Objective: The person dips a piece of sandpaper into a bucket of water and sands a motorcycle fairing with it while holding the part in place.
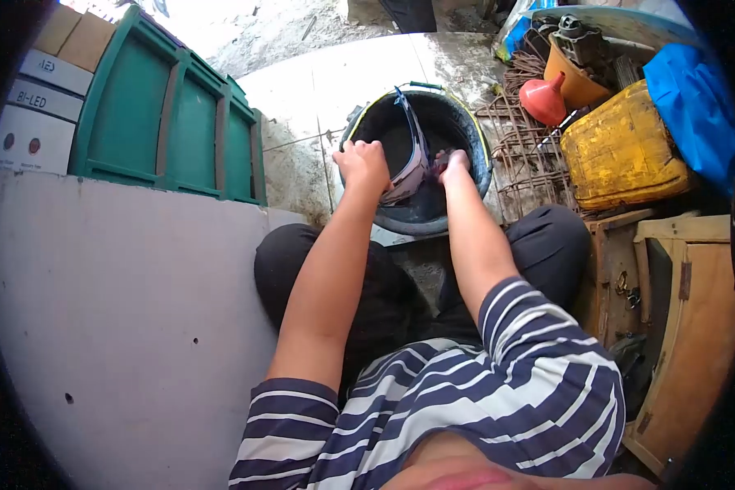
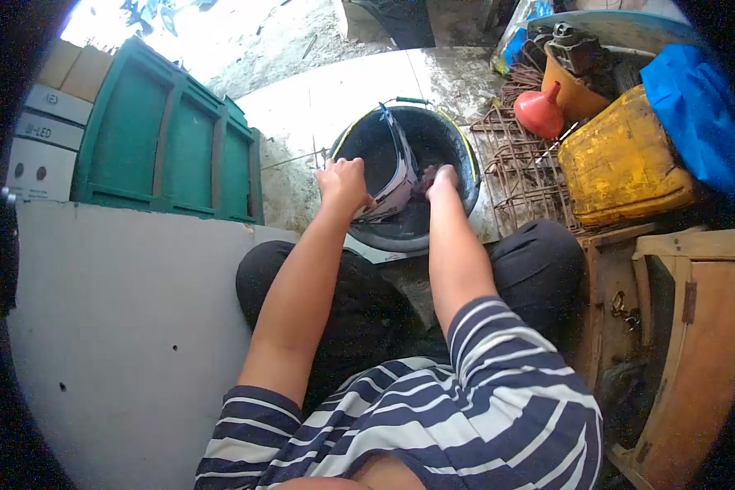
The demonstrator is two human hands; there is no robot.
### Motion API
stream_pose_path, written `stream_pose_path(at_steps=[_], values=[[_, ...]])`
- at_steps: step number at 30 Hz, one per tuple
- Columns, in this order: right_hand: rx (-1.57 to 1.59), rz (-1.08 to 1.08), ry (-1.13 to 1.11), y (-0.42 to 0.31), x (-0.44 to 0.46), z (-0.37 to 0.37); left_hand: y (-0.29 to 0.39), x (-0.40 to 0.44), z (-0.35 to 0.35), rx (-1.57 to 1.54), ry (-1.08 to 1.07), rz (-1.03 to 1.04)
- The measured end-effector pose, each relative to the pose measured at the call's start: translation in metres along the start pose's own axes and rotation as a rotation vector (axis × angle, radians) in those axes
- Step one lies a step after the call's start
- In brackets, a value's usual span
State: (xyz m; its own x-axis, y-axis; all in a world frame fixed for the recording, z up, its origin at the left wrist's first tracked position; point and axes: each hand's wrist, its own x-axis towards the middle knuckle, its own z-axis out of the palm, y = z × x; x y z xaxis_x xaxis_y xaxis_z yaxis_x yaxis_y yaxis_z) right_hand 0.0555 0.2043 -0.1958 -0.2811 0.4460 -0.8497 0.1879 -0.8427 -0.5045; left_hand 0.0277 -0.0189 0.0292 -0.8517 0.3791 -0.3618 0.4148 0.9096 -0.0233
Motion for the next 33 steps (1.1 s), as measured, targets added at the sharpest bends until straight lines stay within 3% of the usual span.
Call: stream_pose_path(at_steps=[2, 4, 8, 12, 13, 14, 16, 18, 22, 26, 30, 33], values=[[-0.086, -0.113, -0.222, -0.019, -0.056, -0.003, 0.003, 0.000, -0.007, -0.026, -0.064, -0.058], [-0.177, -0.016, -0.354, -0.030, -0.112, -0.004, 0.004, 0.000, -0.007, -0.028, -0.071, -0.076], [-0.876, -0.180, -0.534, 0.001, -0.147, 0.006, -0.006, 0.010, 0.009, -0.052, -0.118, -0.062], [-0.917, -0.380, -0.188, 0.001, -0.184, -0.001, -0.008, 0.001, 0.011, -0.066, -0.131, -0.075], [-0.790, -0.483, -0.299, 0.003, -0.157, -0.008, -0.007, -0.002, 0.013, -0.070, -0.115, -0.068], [-0.721, -0.465, -0.205, 0.003, -0.129, -0.011, -0.005, -0.004, 0.014, -0.074, -0.100, -0.062], [-0.284, -0.260, -0.246, -0.009, -0.108, -0.013, -0.004, -0.004, 0.017, -0.074, -0.082, -0.049], [-0.151, -0.258, -0.149, -0.017, -0.093, -0.009, -0.003, -0.001, 0.017, -0.066, -0.070, -0.033], [-0.210, -0.267, 0.111, -0.013, -0.024, 0.006, -0.002, 0.002, 0.001, -0.035, -0.170, -0.018], [-0.556, -0.007, 0.236, 0.023, 0.077, 0.002, -0.001, 0.017, 0.003, -0.026, -0.240, -0.026], [-1.007, 0.031, 0.249, 0.037, 0.069, -0.001, 0.004, 0.026, -0.002, -0.005, -0.290, -0.054], [-0.938, 0.045, 0.224, 0.038, 0.079, -0.002, 0.004, 0.029, -0.002, 0.002, -0.330, -0.064]])
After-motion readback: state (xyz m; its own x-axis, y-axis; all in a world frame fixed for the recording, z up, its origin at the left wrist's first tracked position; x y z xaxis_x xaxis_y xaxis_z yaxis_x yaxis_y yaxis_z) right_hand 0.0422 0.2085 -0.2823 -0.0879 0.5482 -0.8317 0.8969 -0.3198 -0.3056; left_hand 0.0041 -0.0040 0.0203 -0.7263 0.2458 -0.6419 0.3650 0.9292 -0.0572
